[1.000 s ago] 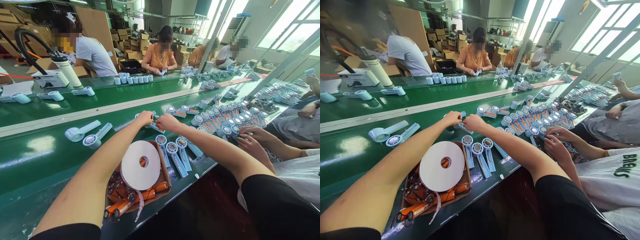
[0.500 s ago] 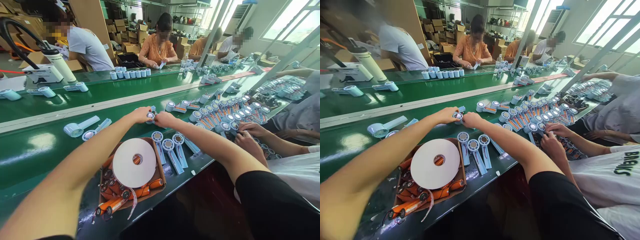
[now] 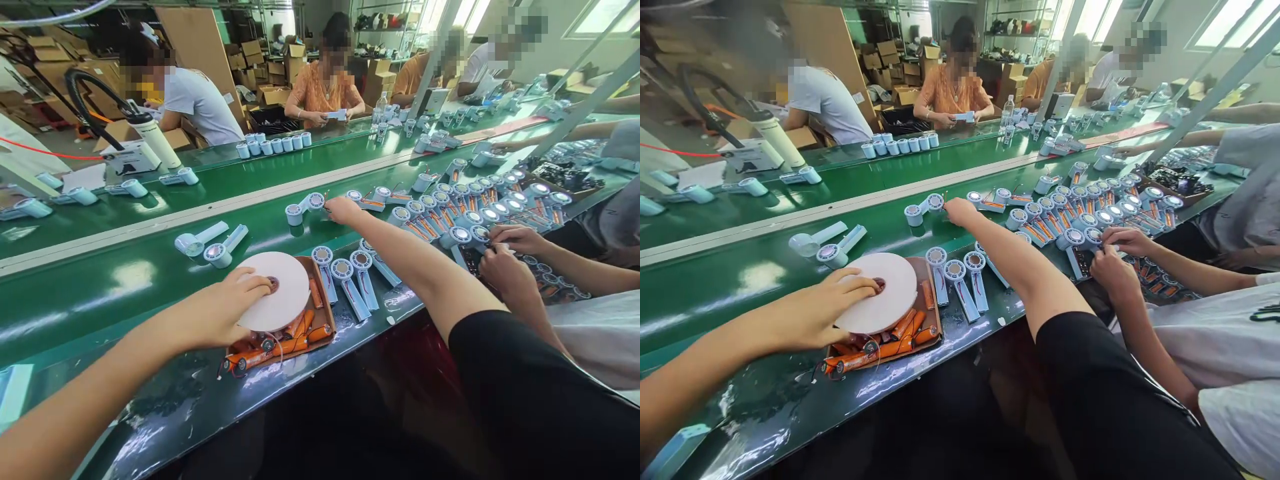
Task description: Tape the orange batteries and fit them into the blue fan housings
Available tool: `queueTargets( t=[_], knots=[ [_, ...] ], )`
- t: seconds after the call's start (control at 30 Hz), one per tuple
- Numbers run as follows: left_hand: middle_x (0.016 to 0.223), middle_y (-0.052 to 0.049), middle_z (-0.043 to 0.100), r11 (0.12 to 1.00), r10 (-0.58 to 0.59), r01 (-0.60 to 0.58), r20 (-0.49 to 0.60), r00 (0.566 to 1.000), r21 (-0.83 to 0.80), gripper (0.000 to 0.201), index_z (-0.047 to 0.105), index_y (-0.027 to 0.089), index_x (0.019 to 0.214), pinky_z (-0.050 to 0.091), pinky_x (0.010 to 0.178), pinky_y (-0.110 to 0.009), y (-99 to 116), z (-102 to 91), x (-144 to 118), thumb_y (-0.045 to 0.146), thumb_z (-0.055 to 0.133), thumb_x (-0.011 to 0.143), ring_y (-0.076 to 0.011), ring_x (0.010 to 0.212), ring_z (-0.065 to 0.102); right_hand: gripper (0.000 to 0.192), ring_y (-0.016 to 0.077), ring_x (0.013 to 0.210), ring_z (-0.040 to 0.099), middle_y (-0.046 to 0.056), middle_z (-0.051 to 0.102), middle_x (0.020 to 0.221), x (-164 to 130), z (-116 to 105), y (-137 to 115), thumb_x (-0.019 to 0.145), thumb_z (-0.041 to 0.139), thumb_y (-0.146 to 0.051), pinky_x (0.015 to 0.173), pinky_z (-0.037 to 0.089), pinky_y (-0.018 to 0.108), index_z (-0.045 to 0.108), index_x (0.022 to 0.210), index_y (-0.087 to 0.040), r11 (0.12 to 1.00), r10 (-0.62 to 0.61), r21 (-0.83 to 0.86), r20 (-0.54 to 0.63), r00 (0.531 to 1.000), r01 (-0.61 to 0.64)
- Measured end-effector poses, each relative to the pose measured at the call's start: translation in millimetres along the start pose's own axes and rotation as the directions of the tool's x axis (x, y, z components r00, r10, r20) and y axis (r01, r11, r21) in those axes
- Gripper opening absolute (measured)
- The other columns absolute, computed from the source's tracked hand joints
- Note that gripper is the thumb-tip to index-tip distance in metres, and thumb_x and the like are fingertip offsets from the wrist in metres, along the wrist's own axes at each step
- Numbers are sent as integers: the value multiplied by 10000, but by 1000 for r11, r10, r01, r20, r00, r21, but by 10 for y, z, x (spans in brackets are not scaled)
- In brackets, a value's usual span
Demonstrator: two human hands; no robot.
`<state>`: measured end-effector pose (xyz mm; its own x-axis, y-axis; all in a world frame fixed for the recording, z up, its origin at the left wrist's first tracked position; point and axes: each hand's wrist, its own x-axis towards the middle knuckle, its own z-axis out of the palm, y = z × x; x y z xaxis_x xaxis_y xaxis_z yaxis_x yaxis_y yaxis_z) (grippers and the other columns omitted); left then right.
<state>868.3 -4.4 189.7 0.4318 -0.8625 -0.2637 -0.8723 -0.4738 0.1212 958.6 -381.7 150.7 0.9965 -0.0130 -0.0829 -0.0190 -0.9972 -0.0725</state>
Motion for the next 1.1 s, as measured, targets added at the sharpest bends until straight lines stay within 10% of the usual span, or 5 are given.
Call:
queueTargets(
  t=[0.33,0.57,0.83,1.0,1.1],
  knots=[
    [1387,-138,737,963,-141,269,-782,608,35,643,462,273,1634,539,1169,-621,311,633,-860,254,677,1029,-412,1467,547,511,196,947,773,122,835,1086,-1121,-194,-735,1173,439,-488,844,579,287,782,1152,-109,835,-249,494,-55,967,243],
    [1380,-112,742,958,-127,285,-876,466,13,874,394,342,1722,532,1189,-661,597,616,-770,129,784,970,-427,1540,511,638,94,562,585,-5,671,706,-2171,1,-1445,989,639,-770,547,461,209,704,848,-152,188,-736,982,120,666,31],
    [1491,-90,678,791,-607,297,-743,281,-534,637,610,337,1563,759,785,-361,701,945,-937,298,806,958,-307,1261,741,409,98,629,605,-7,739,737,-2401,461,-1554,1068,694,-521,614,419,211,810,865,-185,174,-889,906,-24,457,385],
    [1407,-143,681,809,-582,286,-767,269,-514,592,662,277,1512,770,765,-386,762,1037,-877,278,803,937,-372,1361,679,315,212,901,769,55,837,978,-1849,347,-1568,999,825,-413,786,510,281,805,1219,-189,700,-449,622,3,894,350],
    [1394,-125,690,863,-500,249,-812,301,-439,658,608,315,1578,768,773,-370,788,1066,-823,196,773,952,-361,1362,686,489,306,1150,766,154,808,1279,-1568,351,-1627,1011,801,-338,910,548,367,701,1458,-166,851,-344,425,7,939,309]
  ],
)
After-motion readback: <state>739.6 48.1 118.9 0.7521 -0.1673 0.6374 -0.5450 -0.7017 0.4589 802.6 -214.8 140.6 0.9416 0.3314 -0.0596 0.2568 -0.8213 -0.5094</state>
